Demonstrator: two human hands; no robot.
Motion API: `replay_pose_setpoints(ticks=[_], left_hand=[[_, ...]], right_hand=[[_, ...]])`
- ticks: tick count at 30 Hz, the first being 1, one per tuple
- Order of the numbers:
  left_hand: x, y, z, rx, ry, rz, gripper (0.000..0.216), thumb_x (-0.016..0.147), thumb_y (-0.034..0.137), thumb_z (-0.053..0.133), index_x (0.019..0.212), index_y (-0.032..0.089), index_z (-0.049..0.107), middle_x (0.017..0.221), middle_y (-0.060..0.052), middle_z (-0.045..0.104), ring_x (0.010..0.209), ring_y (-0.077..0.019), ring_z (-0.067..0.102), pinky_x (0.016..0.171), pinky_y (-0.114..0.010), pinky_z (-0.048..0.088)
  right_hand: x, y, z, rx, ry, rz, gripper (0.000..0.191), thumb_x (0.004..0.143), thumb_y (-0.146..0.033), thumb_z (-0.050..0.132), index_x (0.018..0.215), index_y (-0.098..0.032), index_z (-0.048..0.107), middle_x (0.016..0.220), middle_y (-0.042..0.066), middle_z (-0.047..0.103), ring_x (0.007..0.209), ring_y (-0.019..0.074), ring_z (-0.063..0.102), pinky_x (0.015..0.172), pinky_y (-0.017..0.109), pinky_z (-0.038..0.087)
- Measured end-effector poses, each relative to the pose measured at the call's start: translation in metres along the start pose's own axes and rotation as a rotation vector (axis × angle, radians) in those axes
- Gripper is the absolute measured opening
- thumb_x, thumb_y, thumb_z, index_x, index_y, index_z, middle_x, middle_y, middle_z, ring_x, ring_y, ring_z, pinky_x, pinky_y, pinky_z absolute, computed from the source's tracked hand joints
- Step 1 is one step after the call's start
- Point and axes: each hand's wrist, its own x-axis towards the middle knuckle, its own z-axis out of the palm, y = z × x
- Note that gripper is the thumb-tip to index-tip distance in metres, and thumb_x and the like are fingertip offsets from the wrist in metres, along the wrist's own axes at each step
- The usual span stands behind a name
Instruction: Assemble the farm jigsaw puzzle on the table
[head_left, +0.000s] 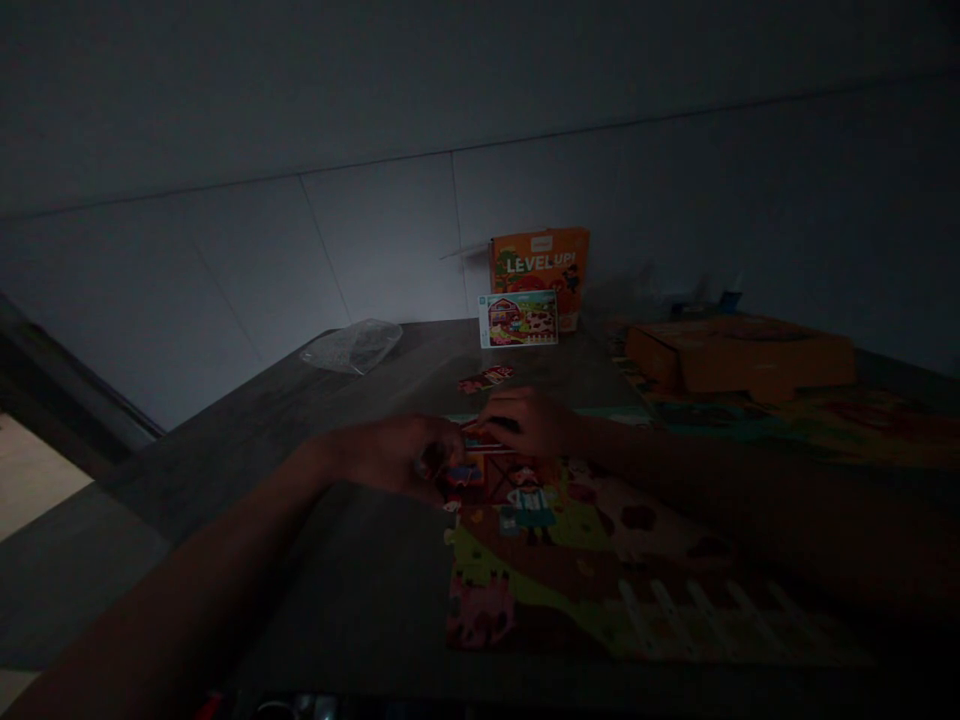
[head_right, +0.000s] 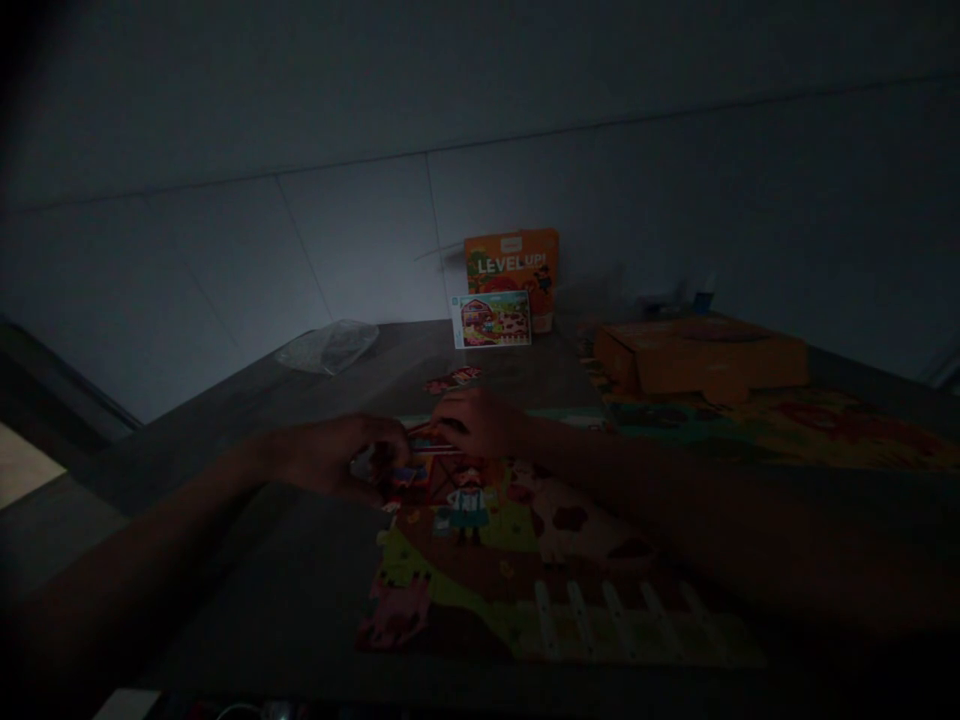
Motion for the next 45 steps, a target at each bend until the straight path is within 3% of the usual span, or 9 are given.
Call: replay_pose_setpoints(ticks=[7, 12, 20, 25, 34, 45], left_hand=[[-0.0028, 0.0048, -0.0035, -0.028, -0.080, -0.144, 0.052, 0.074, 0.038, 0.078, 0.117, 0.019, 0.056, 0.093, -0.002, 0.067, 0.077, -0.0169, 0.063, 0.064, -0.024, 0.045], [-0.0033, 0.0019, -0.0031, 0.024, -0.044, -0.149, 0.044, 0.072, 0.043, 0.080, 0.098, 0.017, 0.057, 0.087, -0.001, 0.063, 0.075, -0.0164, 0.060, 0.062, -0.023, 0.042], [-0.0044, -0.0025, -0.0022, 0.059, -0.064, -0.133, 0.039, 0.073, 0.046, 0.077, 0.091, 0.017, 0.057, 0.087, -0.001, 0.063, 0.075, -0.0157, 0.058, 0.063, -0.023, 0.040], [-0.0049, -0.0017, -0.0032, 0.077, -0.057, -0.129, 0.043, 0.074, 0.048, 0.076, 0.097, 0.018, 0.057, 0.091, -0.001, 0.062, 0.077, -0.0160, 0.058, 0.064, -0.023, 0.040], [-0.0038, 0.0037, -0.0017, -0.026, -0.065, -0.090, 0.031, 0.077, 0.041, 0.075, 0.087, 0.018, 0.057, 0.084, 0.000, 0.063, 0.073, -0.0143, 0.056, 0.061, -0.022, 0.039], [-0.0039, 0.0030, -0.0027, 0.056, -0.041, -0.204, 0.042, 0.073, 0.048, 0.075, 0.096, 0.017, 0.058, 0.091, -0.002, 0.063, 0.079, -0.0183, 0.058, 0.066, -0.026, 0.041]], right_hand=[[0.0001, 0.0017, -0.0005, -0.014, -0.023, 0.000, 0.015, 0.089, -0.014, 0.053, 0.090, -0.015, 0.068, 0.081, 0.007, 0.067, 0.076, 0.0162, 0.062, 0.071, 0.027, 0.047], [-0.0006, 0.0028, 0.0016, 0.001, -0.007, 0.001, 0.014, 0.089, -0.015, 0.054, 0.089, -0.014, 0.068, 0.082, 0.007, 0.068, 0.076, 0.0162, 0.062, 0.072, 0.028, 0.047], [0.0001, 0.0000, -0.0002, -0.015, -0.010, 0.013, 0.013, 0.088, -0.013, 0.055, 0.087, -0.014, 0.068, 0.082, 0.008, 0.068, 0.076, 0.0160, 0.062, 0.072, 0.027, 0.047], [0.0002, 0.0003, -0.0001, -0.012, 0.001, 0.010, 0.014, 0.088, -0.015, 0.054, 0.087, -0.014, 0.068, 0.083, 0.008, 0.069, 0.077, 0.0159, 0.063, 0.073, 0.027, 0.048], [0.0005, 0.0001, 0.0002, -0.004, -0.019, 0.029, 0.014, 0.089, -0.014, 0.053, 0.087, -0.014, 0.067, 0.082, 0.007, 0.068, 0.077, 0.0158, 0.062, 0.072, 0.028, 0.048], [0.0006, -0.0005, -0.0012, -0.011, -0.021, 0.014, 0.014, 0.088, -0.014, 0.054, 0.087, -0.014, 0.068, 0.080, 0.007, 0.067, 0.075, 0.0159, 0.061, 0.071, 0.027, 0.046]])
